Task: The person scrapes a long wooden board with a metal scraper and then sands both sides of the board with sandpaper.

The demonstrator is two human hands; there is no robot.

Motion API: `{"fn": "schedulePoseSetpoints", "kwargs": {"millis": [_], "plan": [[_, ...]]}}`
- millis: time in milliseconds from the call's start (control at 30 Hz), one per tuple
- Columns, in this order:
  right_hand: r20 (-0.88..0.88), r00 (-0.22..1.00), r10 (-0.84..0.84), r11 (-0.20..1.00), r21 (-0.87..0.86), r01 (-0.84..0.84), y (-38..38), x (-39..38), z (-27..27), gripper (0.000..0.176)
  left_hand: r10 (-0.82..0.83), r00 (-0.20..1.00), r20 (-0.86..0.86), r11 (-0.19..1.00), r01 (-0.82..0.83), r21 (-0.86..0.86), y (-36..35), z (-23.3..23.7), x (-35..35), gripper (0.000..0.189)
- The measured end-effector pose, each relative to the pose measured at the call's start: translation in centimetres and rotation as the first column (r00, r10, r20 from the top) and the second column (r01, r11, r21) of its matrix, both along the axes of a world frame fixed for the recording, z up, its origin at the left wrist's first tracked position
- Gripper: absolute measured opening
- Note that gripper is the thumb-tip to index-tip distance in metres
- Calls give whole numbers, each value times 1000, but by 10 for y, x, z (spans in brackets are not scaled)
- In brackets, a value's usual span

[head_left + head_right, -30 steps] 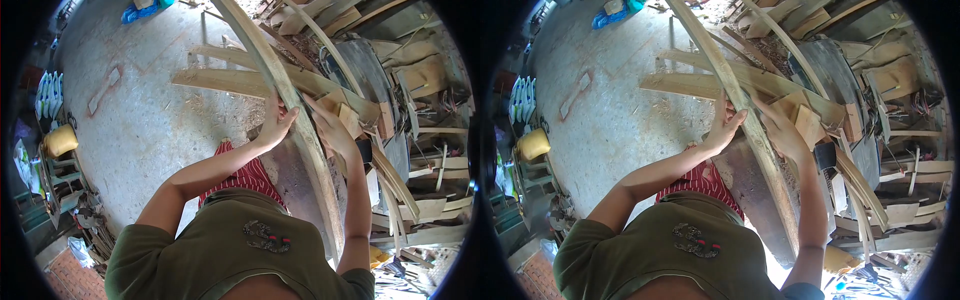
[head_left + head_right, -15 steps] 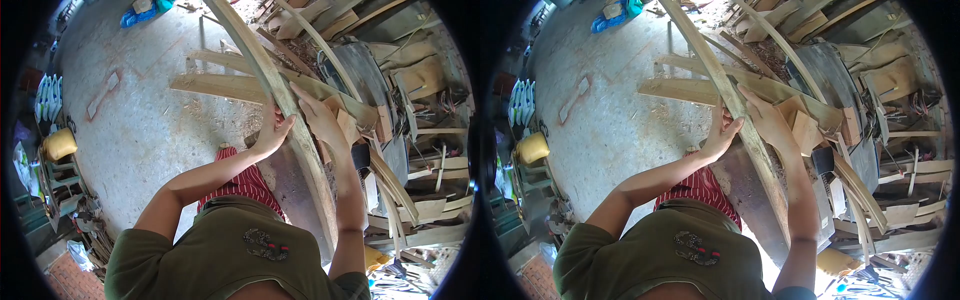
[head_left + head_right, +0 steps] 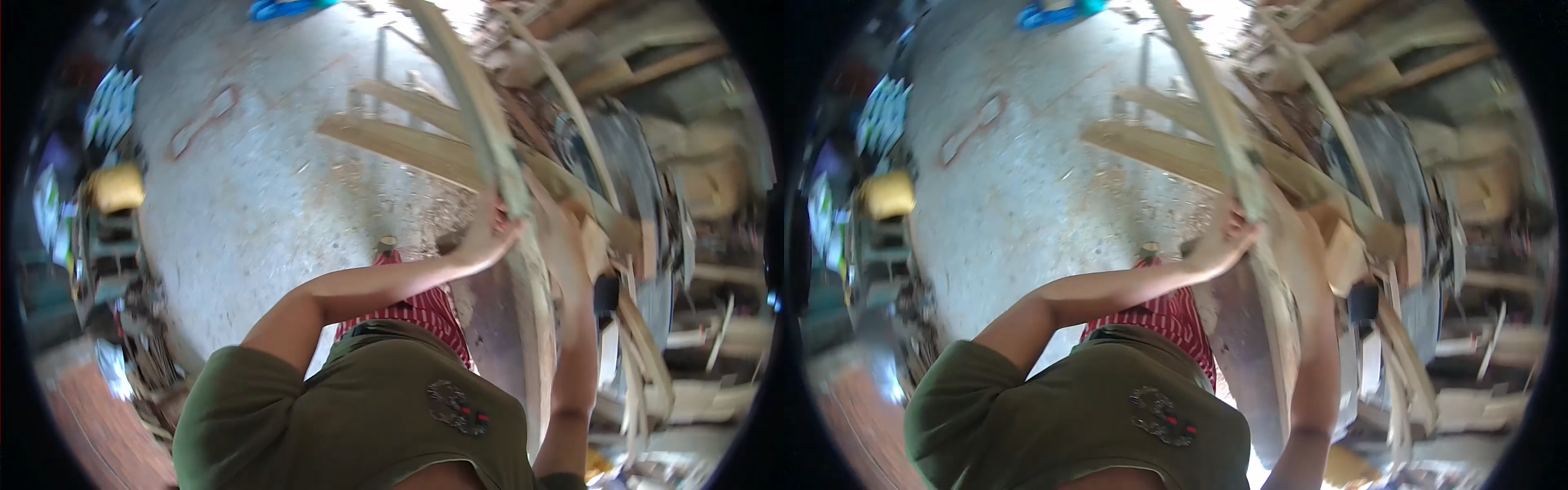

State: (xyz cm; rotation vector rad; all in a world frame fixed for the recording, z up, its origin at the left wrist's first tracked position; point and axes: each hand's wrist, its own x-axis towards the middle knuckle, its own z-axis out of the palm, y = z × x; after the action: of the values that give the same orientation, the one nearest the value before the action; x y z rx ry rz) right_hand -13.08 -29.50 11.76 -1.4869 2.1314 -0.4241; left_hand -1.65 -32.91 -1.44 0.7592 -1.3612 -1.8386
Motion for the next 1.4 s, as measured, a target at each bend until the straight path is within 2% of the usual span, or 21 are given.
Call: {"fn": "schedulePoseSetpoints", "kwargs": {"millis": [33, 67, 100, 200, 233, 300, 367, 467, 567, 633, 733, 767, 867, 933, 967, 1000, 1100, 1167, 1233, 1300, 1400], "plan": [[-10, 1000, -23, 996, 83, 24, 10, 3, 5, 55, 29, 1000, -9, 1000, -29, -9, -1, -8, -3, 96], [-81, 992, 95, 989, -105, -103, 23, 0, -5, 56, 34, 999, 18, 999, -33, -40, -4, 8, 2, 97], [-160, 971, 176, 932, -292, -216, 28, -5, -17, 57, 57, 994, -90, 998, -57, 7, -4, 14, 4, 97], [-221, 961, 165, 954, -210, -212, 0, -3, -14, 55, 95, 994, -59, 994, -97, -46, 0, -3, -3, 100], [-227, 968, 105, 989, -75, -125, -20, 7, -1, 55, 76, 996, -56, 996, -78, -39, -3, -1, -1, 100], [-252, 965, 78, 990, -96, -105, -39, 8, -8, 55, 53, 999, -1, 999, -53, -7, -4, 6, 1, 102], [-278, 960, 44, 990, -118, -80, -33, 11, -8, 56, 30, 1000, 8, 1000, -30, 3, -5, 10, 5, 102], [-362, 929, 72, 997, 2, -76, 11, 19, 3, 57, -1, 1000, 11, 1000, 1, 14, -11, 11, 9, 102], [-540, 826, 162, 987, 93, -132, 45, 24, 7, 59, 10, 998, -54, 1000, -9, 19, -11, 12, 6, 102], [-647, 740, 184, 968, -12, -251, 39, 23, -2, 63, -15, 997, -79, 995, 23, 102, -9, -2, 3, 100], [-538, 826, 166, 985, 136, -110, -16, 28, 3, 66, -39, 993, -109, 993, 50, 104, -9, -9, 2, 100], [-539, 829, 150, 987, 133, -92, -20, 26, 0, 66, 6, 982, -190, 989, 22, 146, -9, -10, -3, 106], [-564, 816, 131, 988, 7, -154, -18, 25, -1, 69, -20, 987, -162, 994, 37, 105, -8, -20, -3, 101], [-560, 804, 199, 975, 197, -104, 11, 28, 10, 71, -21, 994, -106, 995, 31, 93, -7, -12, 0, 101], [-567, 798, 203, 975, 193, -110, 19, 26, 11, 71, -14, 999, -43, 996, 18, 83, -8, -8, 1, 101], [-552, 805, 216, 972, 200, -124, 27, 24, 13, 72, 6, 989, -145, 996, 6, 85, -9, -6, 0, 104], [-535, 817, 214, 973, 189, -131, 2, 24, 8, 74, -11, 999, -43, 999, 12, 32, -10, -3, 2, 104], [-544, 815, 199, 978, 168, -127, -33, 21, 3, 74, -10, 986, -167, 997, 22, 69, -10, -1, 0, 103], [-618, 772, 151, 984, 19, -177, -60, 19, -9, 75, -10, 993, -119, 999, 16, 44, -16, -3, 1, 102], [-600, 785, 156, 985, 32, -171, -49, 23, -2, 75, -4, 997, -80, 1000, 5, 14, -29, -4, 1, 101], [-581, 792, 188, 982, 103, -158, -10, 23, 3, 75, 87, 993, -79, 985, -73, 158, -56, 0, -3, 99]]}}
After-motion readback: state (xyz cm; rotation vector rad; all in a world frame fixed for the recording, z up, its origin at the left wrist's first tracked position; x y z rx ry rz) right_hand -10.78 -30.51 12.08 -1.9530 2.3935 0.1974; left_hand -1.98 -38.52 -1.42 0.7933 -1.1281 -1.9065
